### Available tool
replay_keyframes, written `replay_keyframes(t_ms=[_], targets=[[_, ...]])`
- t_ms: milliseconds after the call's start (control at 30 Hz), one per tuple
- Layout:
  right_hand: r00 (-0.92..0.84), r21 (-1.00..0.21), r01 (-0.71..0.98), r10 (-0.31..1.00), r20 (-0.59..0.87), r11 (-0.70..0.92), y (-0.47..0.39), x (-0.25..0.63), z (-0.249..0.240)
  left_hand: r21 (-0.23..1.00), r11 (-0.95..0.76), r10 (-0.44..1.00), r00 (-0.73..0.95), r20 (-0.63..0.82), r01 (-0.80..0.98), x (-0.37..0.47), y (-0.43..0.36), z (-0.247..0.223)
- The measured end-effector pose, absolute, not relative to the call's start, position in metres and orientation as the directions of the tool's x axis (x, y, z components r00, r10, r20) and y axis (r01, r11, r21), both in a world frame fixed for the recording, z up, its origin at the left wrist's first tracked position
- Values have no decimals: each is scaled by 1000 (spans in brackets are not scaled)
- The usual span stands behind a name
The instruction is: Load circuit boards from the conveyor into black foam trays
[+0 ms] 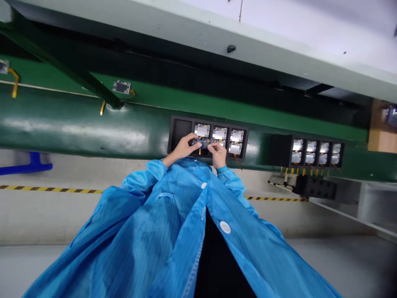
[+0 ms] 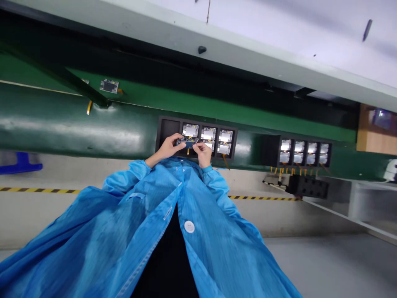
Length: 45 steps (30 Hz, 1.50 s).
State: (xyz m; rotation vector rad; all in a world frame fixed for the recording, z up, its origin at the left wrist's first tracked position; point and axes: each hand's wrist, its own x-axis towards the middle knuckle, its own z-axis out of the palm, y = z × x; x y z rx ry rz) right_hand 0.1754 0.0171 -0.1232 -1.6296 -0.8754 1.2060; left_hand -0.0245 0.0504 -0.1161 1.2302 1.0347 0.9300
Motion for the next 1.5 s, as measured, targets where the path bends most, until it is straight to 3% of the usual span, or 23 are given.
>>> replay_keyframes(t_ms=[267, 433, 633, 800, 1267, 1500], targets=[[266, -903, -237, 871, -414, -357, 20, 172, -122, 974, 223, 881, 435, -188, -31, -14, 49, -114], [192, -874, -237, 861, -470, -424, 18, 180, -128, 915, 388, 850, 428, -307, -114, -7, 39, -117], [126, -823, -127, 814, -567, -554, 9, 188, -141, 637, 735, 669, 397, -628, -232, 1, 20, -128], [133, -797, -24, 788, -601, -604, -11, 192, -151, 414, 838, 534, 372, -759, -356, 13, 10, -142], [229, -814, 1, 792, -566, -581, -46, 191, -160, 304, 883, 430, 356, -830, -357, 33, 26, -151], [174, -822, 4, 810, -560, -569, -54, 184, -159, 253, 853, 462, 434, -773, -457, 19, 14, -142]])
